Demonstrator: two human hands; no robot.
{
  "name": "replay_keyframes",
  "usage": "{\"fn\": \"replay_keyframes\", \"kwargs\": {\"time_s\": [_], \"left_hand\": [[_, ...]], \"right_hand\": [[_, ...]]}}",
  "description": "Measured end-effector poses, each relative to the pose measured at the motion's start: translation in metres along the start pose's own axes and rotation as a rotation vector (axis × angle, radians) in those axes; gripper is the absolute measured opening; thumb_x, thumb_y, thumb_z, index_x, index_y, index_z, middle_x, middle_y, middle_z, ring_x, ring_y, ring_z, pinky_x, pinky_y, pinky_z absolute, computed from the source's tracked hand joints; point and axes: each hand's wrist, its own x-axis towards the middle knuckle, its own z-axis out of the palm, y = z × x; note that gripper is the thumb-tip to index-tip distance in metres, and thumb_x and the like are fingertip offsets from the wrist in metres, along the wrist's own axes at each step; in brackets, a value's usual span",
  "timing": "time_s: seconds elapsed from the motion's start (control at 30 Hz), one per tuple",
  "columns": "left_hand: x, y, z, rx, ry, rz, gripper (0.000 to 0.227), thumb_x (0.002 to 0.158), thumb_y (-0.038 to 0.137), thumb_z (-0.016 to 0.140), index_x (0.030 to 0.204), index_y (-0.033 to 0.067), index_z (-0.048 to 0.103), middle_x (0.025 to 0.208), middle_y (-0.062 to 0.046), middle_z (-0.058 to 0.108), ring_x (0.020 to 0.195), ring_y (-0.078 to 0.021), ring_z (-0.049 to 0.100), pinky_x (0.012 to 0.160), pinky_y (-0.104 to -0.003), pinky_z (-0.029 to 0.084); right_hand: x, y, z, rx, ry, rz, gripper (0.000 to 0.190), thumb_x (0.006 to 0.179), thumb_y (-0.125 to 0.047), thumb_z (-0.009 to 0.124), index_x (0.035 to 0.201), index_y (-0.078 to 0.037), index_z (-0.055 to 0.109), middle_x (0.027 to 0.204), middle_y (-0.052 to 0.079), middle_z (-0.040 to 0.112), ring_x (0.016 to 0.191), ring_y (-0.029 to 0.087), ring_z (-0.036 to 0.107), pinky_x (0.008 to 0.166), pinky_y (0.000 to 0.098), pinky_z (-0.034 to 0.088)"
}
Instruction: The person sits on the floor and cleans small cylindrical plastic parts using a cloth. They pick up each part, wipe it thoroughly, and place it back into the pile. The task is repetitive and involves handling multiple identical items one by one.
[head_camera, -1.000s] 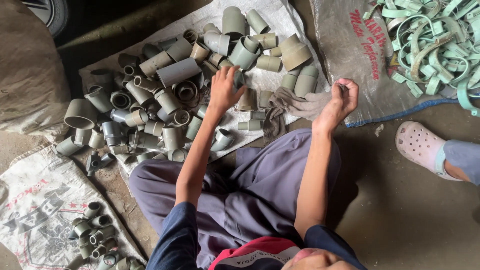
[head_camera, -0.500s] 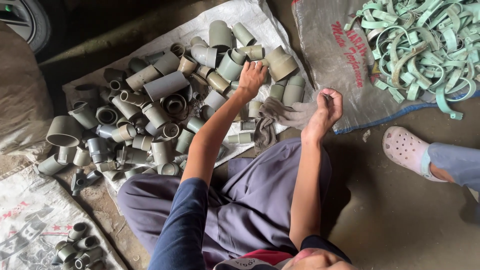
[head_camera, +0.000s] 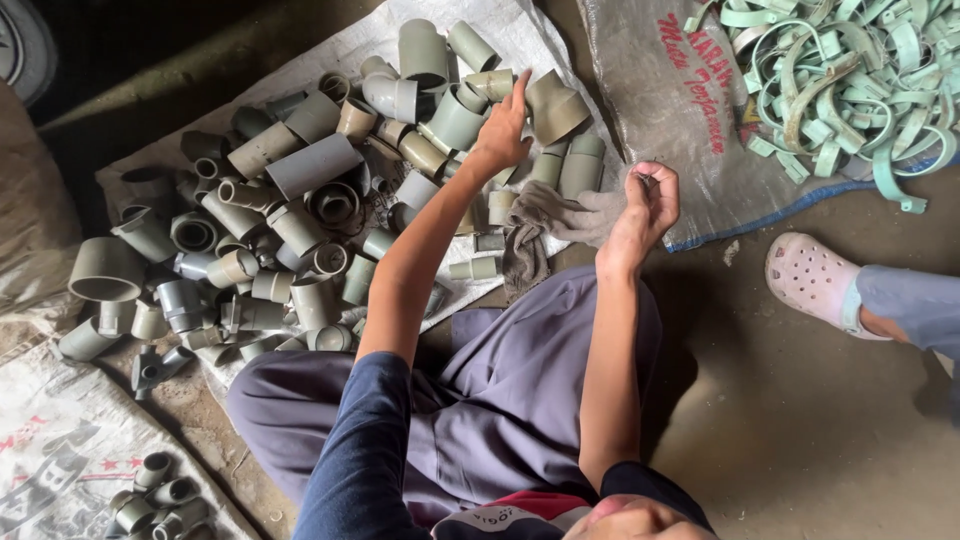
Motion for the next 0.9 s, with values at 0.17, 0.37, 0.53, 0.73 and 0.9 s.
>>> {"fn": "replay_keyframes", "kwargs": {"time_s": [0.17,0.37,0.53,0.73,0.9], "left_hand": [[0.031,-0.015,0.006,-0.62,0.19,0.125,0.076,0.073,-0.018,0.047,0.146,0.0013,0.037,0.101,-0.015,0.075,0.091,-0.027,0.076,0.076,-0.04,0.065],[0.01,-0.011,-0.026,-0.49,0.268,0.04,0.064,0.069,-0.017,0.038,0.126,0.0048,0.058,0.128,-0.017,0.07,0.123,-0.0341,0.065,0.105,-0.044,0.049],[-0.006,0.009,-0.033,0.52,-0.191,0.131,0.092,0.079,0.033,0.087,0.155,0.0283,0.036,0.159,-0.016,0.036,0.127,-0.0327,0.049,0.106,-0.039,0.046],[0.0,0.008,0.015,0.936,-0.101,0.051,0.029,0.098,0.021,0.06,0.126,0.0197,0.067,0.127,-0.009,0.055,0.111,-0.0249,0.049,0.096,-0.038,0.039],[-0.028,0.024,-0.01,1.059,0.01,0.109,0.051,0.097,0.037,0.052,0.136,0.0054,0.058,0.14,-0.02,0.05,0.135,-0.0393,0.038,0.115,-0.054,0.026]], "right_hand": [[0.003,0.002,0.001,0.002,-0.002,0.013,0.017,0.087,0.006,0.061,0.088,-0.011,0.064,0.093,0.0,0.063,0.092,0.013,0.06,0.091,0.0262,0.051],[0.004,0.001,0.004,-0.006,-0.019,0.003,0.018,0.088,0.006,0.06,0.088,-0.011,0.065,0.094,0.0,0.063,0.093,0.014,0.06,0.09,0.0261,0.05],[0.001,-0.001,0.005,-0.023,-0.022,-0.019,0.018,0.087,0.007,0.06,0.088,-0.011,0.065,0.094,0.0,0.064,0.092,0.014,0.06,0.089,0.0272,0.051],[0.004,0.003,0.003,-0.022,0.007,0.005,0.017,0.087,0.005,0.061,0.088,-0.011,0.067,0.094,-0.001,0.065,0.094,0.014,0.061,0.09,0.0264,0.051],[0.003,-0.002,0.003,-0.019,0.002,0.029,0.016,0.088,0.003,0.061,0.088,-0.011,0.066,0.092,0.0,0.063,0.092,0.013,0.06,0.09,0.0262,0.051]]}}
